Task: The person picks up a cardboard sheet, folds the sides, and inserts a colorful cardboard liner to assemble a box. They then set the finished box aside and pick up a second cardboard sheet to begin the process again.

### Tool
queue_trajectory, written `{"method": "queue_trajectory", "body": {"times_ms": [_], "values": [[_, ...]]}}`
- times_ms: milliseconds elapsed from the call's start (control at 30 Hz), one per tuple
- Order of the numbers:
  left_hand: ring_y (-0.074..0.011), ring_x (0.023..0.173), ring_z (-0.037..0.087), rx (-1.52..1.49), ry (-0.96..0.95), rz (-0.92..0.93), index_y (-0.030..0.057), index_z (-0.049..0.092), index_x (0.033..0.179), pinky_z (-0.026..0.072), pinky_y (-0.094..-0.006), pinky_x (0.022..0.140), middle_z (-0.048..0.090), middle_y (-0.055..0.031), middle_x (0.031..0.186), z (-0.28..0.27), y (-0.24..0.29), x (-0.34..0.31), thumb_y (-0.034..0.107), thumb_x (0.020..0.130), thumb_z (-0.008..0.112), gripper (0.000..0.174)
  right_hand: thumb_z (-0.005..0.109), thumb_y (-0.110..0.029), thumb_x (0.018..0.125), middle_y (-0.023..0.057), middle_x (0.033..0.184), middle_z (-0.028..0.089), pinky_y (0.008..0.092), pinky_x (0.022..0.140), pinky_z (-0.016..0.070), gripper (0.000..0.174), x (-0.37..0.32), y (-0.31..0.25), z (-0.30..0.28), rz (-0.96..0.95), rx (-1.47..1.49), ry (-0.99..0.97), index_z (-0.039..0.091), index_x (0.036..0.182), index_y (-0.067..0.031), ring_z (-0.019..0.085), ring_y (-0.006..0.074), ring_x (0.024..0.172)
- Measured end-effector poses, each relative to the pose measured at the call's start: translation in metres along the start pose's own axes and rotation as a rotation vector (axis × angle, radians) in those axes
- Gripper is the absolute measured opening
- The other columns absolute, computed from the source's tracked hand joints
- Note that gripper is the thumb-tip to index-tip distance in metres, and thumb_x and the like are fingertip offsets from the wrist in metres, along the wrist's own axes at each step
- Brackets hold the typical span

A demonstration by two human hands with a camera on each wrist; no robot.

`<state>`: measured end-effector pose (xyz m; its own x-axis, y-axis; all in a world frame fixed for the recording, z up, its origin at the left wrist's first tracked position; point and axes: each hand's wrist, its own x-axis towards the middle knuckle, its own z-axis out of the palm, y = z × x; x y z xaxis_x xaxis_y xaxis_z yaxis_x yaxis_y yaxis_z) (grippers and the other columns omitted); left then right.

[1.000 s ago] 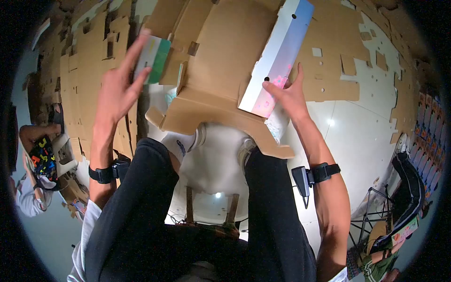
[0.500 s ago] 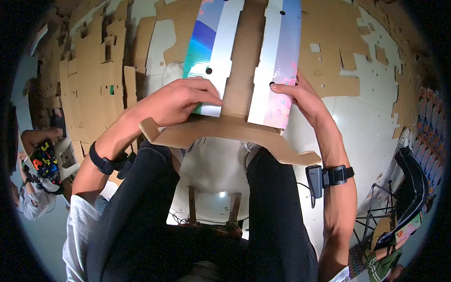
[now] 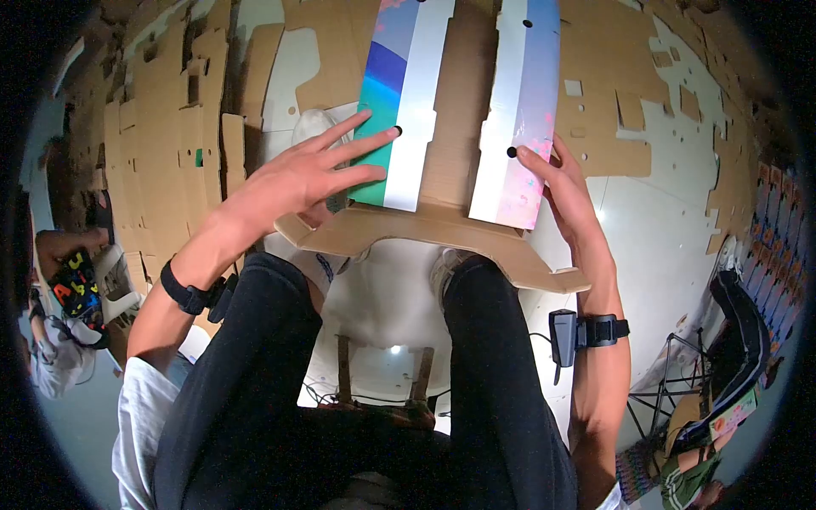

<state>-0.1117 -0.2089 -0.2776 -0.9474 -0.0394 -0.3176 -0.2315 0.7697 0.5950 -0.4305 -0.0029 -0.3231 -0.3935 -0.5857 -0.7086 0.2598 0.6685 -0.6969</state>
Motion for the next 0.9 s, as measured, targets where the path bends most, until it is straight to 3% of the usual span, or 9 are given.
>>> {"method": "queue_trajectory", "body": {"times_ms": [200,367,467,567,667,700,800,833,900], "values": [[-0.0328,0.156,0.031,-0.359,0.224,-0.015,0.0107,0.066,0.127,0.0376,-0.0469,0.124,0.049,-0.0014,0.161,0.018,-0.010,0.010,0.023,0.083,0.084,0.049,0.079,-0.030,0.095,0.0093,0.124,0.068,0.0319,0.094,0.0521,0.075,0.004,0.010,-0.001,-0.025,0.017,0.052,0.045,0.156,-0.0039,0.065,0.0156,0.107],[-0.0339,0.144,0.041,-0.508,0.455,-0.187,0.0082,0.072,0.118,0.0404,-0.0454,0.117,0.062,-0.0043,0.142,0.022,0.007,0.037,0.023,0.078,0.087,0.045,0.079,-0.029,0.096,0.0067,0.124,0.067,0.0275,0.089,0.0524,0.073,-0.007,0.011,0.003,0.023,0.167,0.164,0.045,0.155,-0.0031,0.064,0.0128,0.105],[-0.0340,0.140,0.042,-0.416,0.498,-0.194,0.0075,0.070,0.123,0.0411,-0.0451,0.115,0.065,-0.0071,0.133,0.029,0.004,0.044,0.025,0.076,0.087,0.053,0.070,-0.028,0.102,0.0075,0.128,0.065,0.0268,0.093,0.0524,0.064,-0.011,0.015,0.005,-0.028,0.211,0.208,0.044,0.155,-0.0014,0.063,0.0124,0.108],[-0.0350,0.138,0.042,-0.317,0.468,-0.233,0.0073,0.068,0.127,0.0414,-0.0454,0.114,0.062,-0.0120,0.132,0.032,-0.004,0.042,0.030,0.078,0.086,0.057,0.055,-0.025,0.110,0.0097,0.134,0.063,0.0274,0.098,0.0520,0.052,-0.021,0.004,-0.007,-0.006,0.365,0.023,0.046,0.153,0.0021,0.063,0.0137,0.112],[-0.0370,0.135,0.040,-0.412,0.440,-0.253,0.0076,0.071,0.125,0.0405,-0.0458,0.115,0.058,-0.0162,0.138,0.034,-0.013,0.046,0.035,0.082,0.082,0.052,0.044,-0.023,0.113,0.0111,0.136,0.063,0.0293,0.103,0.0506,0.045,-0.023,-0.006,-0.022,0.065,0.198,0.112,0.051,0.151,0.0014,0.062,0.0152,0.118],[-0.0372,0.135,0.039,-0.470,0.438,-0.248,0.0070,0.071,0.125,0.0397,-0.0455,0.115,0.058,-0.0162,0.137,0.036,-0.010,0.049,0.036,0.083,0.082,0.052,0.043,-0.023,0.113,0.0128,0.129,0.065,0.0297,0.093,0.0551,0.042,-0.032,-0.011,-0.024,-0.015,0.231,0.226,0.056,0.146,0.0007,0.067,0.0158,0.108],[-0.0344,0.131,0.046,-0.523,0.365,-0.283,0.0067,0.071,0.124,0.0418,-0.0438,0.113,0.064,-0.0151,0.131,0.032,-0.008,0.055,0.037,0.086,0.079,0.050,0.044,-0.025,0.113,0.0164,0.124,0.067,0.0316,0.082,0.0585,0.043,-0.049,-0.026,-0.019,-0.301,-0.233,0.351,0.057,0.144,0.0022,0.071,0.0161,0.093],[-0.0329,0.129,0.050,-0.519,0.331,-0.300,0.0068,0.071,0.124,0.0433,-0.0432,0.111,0.066,-0.0145,0.128,0.029,-0.007,0.056,0.038,0.087,0.079,0.049,0.049,-0.029,0.112,0.0213,0.118,0.068,0.0354,0.073,0.0590,0.047,-0.060,-0.040,-0.001,-0.347,-0.483,0.425,0.057,0.142,0.0063,0.072,0.0223,0.079],[-0.0291,0.120,0.059,-0.737,0.207,-0.416,0.0050,0.072,0.122,0.0468,-0.0415,0.107,0.070,-0.0119,0.122,0.022,-0.003,0.056,0.040,0.090,0.077,0.048,0.053,-0.030,0.110,0.0227,0.116,0.067,0.0374,0.074,0.0584,0.047,-0.055,-0.038,0.006,-0.448,-0.743,0.471,0.057,0.142,0.0052,0.072,0.0273,0.080]]}}
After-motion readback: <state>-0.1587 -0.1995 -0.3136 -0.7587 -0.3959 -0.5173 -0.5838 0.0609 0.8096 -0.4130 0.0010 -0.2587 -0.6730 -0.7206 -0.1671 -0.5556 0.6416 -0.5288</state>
